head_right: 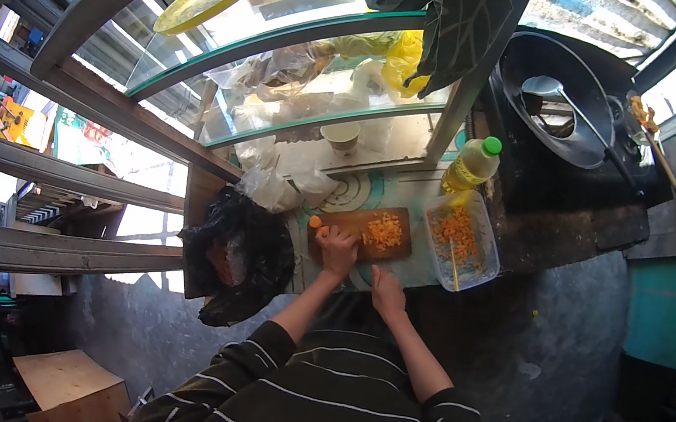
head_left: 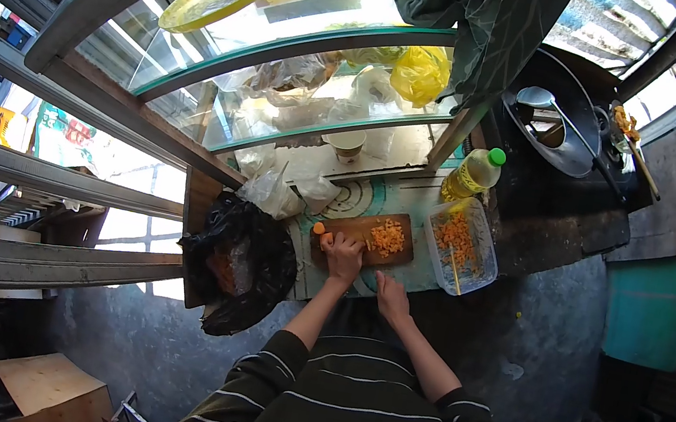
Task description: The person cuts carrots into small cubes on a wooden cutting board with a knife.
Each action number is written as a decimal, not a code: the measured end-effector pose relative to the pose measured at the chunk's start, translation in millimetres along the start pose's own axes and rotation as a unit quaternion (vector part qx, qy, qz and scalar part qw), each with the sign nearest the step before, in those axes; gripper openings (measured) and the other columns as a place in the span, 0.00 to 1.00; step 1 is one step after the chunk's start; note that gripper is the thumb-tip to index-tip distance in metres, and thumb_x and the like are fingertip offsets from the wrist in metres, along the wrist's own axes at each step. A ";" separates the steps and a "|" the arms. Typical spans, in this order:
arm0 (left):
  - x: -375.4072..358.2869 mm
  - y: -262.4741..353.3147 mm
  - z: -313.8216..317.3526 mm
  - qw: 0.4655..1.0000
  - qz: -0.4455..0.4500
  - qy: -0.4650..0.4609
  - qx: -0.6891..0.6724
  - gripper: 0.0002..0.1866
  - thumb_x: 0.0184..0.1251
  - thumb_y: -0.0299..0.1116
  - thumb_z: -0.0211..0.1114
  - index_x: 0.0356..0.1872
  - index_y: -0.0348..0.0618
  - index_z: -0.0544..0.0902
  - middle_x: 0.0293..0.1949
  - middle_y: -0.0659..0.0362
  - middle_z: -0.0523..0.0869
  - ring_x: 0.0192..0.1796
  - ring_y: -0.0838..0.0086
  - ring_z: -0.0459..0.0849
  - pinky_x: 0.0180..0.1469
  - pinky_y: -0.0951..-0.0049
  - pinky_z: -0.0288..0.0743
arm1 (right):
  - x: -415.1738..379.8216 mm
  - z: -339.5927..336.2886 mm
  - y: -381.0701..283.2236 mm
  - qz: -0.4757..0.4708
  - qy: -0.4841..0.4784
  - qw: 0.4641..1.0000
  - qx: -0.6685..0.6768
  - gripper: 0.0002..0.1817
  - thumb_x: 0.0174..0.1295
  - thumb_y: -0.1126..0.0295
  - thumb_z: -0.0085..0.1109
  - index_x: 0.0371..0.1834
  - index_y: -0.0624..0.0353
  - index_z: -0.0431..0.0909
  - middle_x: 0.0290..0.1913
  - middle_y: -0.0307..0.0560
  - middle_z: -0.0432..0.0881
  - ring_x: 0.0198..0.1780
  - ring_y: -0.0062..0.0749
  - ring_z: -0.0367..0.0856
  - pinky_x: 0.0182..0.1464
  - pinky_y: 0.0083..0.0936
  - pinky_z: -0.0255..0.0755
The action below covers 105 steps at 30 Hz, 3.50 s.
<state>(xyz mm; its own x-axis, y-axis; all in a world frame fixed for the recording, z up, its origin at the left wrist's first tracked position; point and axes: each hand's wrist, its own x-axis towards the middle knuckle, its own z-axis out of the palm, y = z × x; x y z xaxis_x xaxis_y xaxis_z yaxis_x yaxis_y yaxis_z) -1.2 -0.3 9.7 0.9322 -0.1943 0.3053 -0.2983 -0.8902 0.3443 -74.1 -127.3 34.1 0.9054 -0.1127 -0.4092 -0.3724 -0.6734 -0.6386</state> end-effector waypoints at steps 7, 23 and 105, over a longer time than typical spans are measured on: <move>-0.5 -0.7 2.1 1.000 0.008 0.012 -0.002 0.02 0.43 0.31 0.66 0.21 0.49 0.82 0.23 0.62 0.78 0.37 0.70 0.74 0.50 0.59 0.53 | 8.1 -0.2 -8.0 0.032 -0.020 0.999 -0.020 0.28 0.67 0.52 0.32 0.33 0.67 0.76 0.33 0.67 0.77 0.41 0.62 0.73 0.42 0.49 0.66; -3.9 -2.6 4.0 1.000 0.010 -0.004 0.008 0.03 0.43 0.32 0.65 0.23 0.50 0.82 0.26 0.65 0.78 0.39 0.70 0.74 0.48 0.58 0.53 | 8.3 -3.5 -4.6 0.010 -0.010 0.999 -0.031 0.27 0.66 0.52 0.33 0.30 0.65 0.75 0.32 0.65 0.77 0.38 0.60 0.75 0.40 0.49 0.68; -9.6 -11.1 5.1 0.999 -0.039 -0.017 -0.007 0.04 0.45 0.35 0.66 0.22 0.50 0.82 0.25 0.65 0.80 0.39 0.69 0.74 0.47 0.57 0.55 | -1.6 -0.9 12.0 -0.007 -0.043 0.998 0.034 0.32 0.66 0.48 0.33 0.28 0.70 0.74 0.31 0.67 0.76 0.39 0.61 0.73 0.39 0.45 0.64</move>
<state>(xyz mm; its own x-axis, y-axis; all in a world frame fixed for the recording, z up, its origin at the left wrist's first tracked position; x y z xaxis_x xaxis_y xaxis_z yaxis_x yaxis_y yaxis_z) -5.8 9.4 -1.6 0.9588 -0.1389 0.2479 -0.2277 -0.8975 0.3778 -79.8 -135.8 27.6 0.8909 -0.0388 -0.4526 -0.3758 -0.6229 -0.6861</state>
